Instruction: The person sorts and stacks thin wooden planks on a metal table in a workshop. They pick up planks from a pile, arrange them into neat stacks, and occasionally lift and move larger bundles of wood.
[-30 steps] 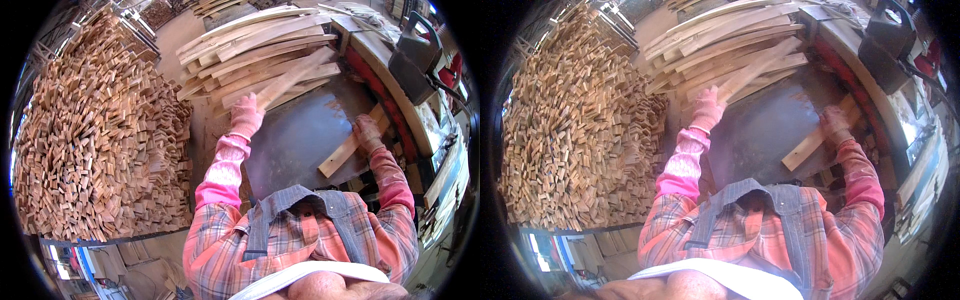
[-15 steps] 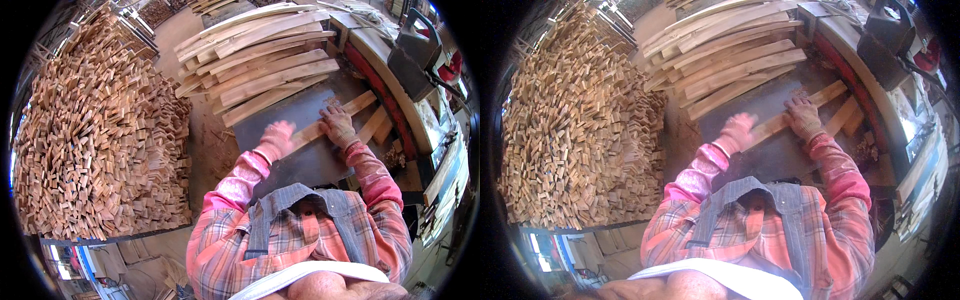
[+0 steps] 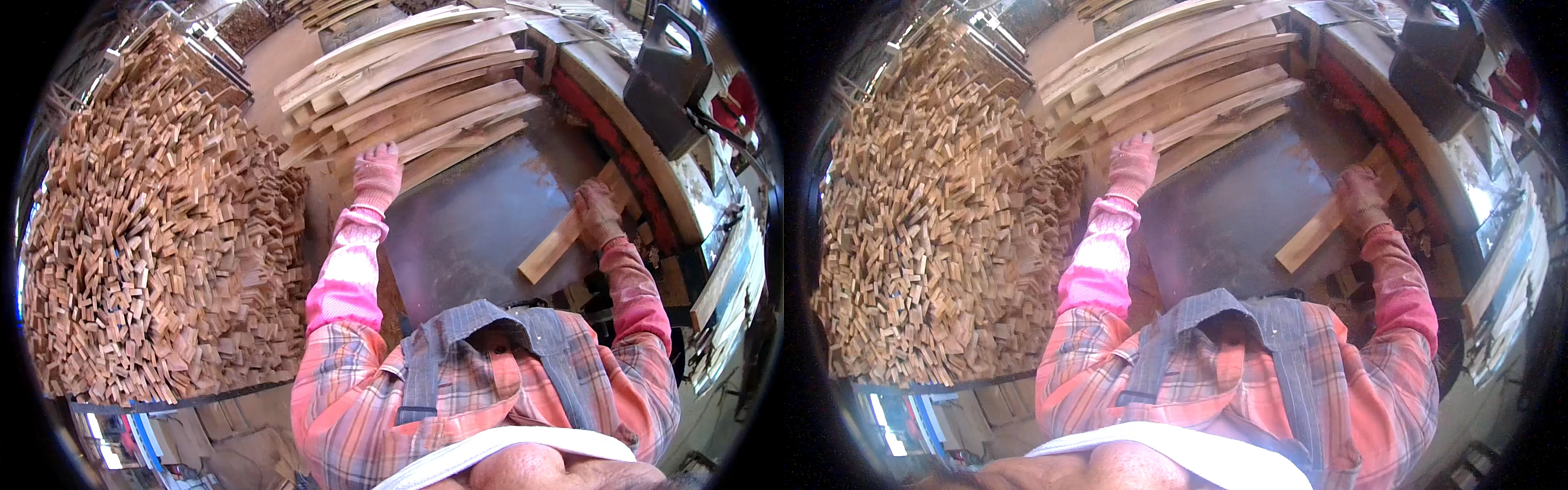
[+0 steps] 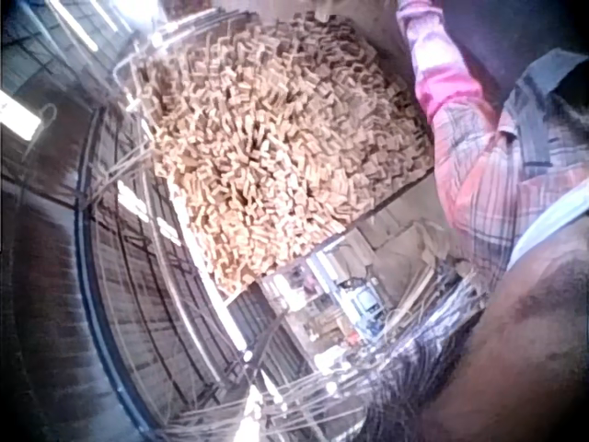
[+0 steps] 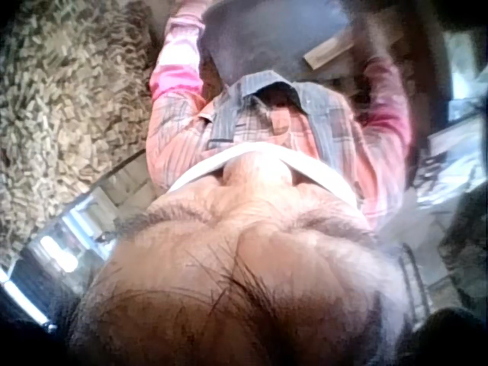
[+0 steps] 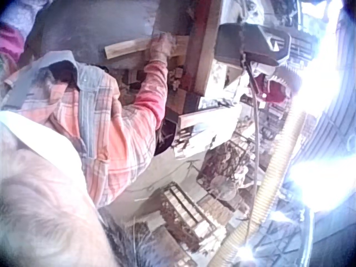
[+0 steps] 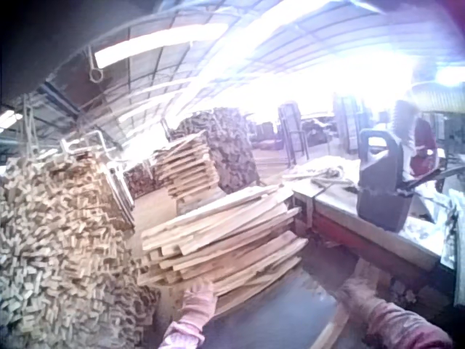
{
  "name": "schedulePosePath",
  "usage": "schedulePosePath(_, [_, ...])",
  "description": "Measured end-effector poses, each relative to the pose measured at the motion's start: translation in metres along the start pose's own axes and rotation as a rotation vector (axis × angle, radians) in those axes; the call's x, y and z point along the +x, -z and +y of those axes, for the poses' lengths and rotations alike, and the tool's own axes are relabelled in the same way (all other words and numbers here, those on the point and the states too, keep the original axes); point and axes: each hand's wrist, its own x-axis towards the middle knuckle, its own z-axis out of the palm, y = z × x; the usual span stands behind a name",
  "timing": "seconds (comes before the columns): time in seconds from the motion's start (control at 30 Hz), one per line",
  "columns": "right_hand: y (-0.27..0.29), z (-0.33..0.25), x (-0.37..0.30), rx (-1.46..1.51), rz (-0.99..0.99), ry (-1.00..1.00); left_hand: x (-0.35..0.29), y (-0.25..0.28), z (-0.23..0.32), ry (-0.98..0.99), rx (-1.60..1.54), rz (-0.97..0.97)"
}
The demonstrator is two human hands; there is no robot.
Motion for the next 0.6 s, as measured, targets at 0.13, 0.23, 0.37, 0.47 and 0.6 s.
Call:
schedulePosePath(0.13, [0.016, -0.011, 0.018, -0.073, -0.105, -0.208, -0.055, 0.005, 0.024, -0.005, -0.183, 0.017])
schedulePosePath(0.23, [0.032, -0.056, 0.030, -0.036, -0.096, -0.113, -0.096, -0.018, 0.050, -0.094, -0.108, 0.096])
schedulePosePath(0.37, [0.023, -0.125, 0.039, 0.053, 0.050, 0.192, -0.128, -0.012, 0.100, -0.128, -0.259, 0.016])
schedulePosePath(0.47, [-0.002, -0.154, 0.046, 0.013, 0.083, 0.291, -0.116, 0.020, 0.108, -0.298, -0.425, -0.289])
schedulePosePath(0.6, [0.010, -0.163, 0.045, 0.015, -0.215, 0.266, -0.075, 0.000, 0.065, -0.062, -0.246, -0.003])
